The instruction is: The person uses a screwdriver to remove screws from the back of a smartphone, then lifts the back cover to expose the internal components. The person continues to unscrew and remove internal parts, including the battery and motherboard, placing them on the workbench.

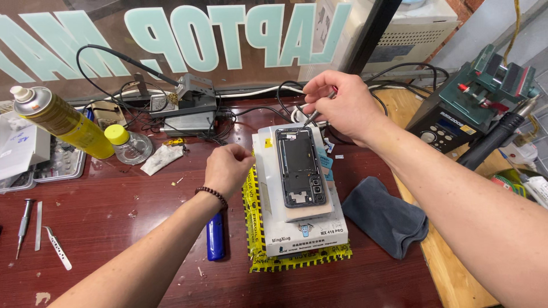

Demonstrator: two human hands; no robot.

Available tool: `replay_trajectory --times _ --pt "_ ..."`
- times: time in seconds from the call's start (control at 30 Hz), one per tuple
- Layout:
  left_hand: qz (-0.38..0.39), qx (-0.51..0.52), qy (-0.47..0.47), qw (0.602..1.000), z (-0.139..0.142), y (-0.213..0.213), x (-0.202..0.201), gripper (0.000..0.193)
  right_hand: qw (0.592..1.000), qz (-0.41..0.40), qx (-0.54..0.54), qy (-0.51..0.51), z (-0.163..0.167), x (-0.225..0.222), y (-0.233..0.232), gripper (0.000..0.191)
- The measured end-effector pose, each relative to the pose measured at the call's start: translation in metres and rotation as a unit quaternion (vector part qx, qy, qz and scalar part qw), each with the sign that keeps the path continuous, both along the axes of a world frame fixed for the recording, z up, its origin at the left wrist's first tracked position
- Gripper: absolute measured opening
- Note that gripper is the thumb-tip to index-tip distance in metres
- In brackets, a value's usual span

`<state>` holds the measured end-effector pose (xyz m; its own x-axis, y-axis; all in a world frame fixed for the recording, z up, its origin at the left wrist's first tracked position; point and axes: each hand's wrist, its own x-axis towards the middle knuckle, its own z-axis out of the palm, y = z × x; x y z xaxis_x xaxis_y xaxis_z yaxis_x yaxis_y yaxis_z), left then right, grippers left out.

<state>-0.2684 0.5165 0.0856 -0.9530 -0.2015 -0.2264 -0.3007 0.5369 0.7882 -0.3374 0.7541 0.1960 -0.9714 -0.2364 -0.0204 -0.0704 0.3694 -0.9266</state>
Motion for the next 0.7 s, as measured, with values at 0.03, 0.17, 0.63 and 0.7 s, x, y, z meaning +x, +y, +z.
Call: replay_trajectory --times 0.03,0.17,0.63,0.7 --pt "-0.018 0.007 -0.002 1.0 -0.004 0.001 0.005 0.016 1.0 -0.001 -0.003 -0.003 -0.001 0.001 0.0 0.023" --pt "-0.076 0.0 -0.009 0.997 -0.012 0.012 0.019 0.016 1.0 -0.003 0.0 0.0 -0.001 0.003 -0.001 0.021" --pt "-0.104 0.016 -0.036 0.994 -0.002 0.031 0.032 0.019 1.0 -0.01 -0.009 0.007 -0.004 0.003 0.002 0.024" --pt "-0.109 0.013 -0.043 0.993 0.001 0.031 0.031 0.018 1.0 -0.011 -0.004 0.006 -0.003 0.003 0.002 0.023"
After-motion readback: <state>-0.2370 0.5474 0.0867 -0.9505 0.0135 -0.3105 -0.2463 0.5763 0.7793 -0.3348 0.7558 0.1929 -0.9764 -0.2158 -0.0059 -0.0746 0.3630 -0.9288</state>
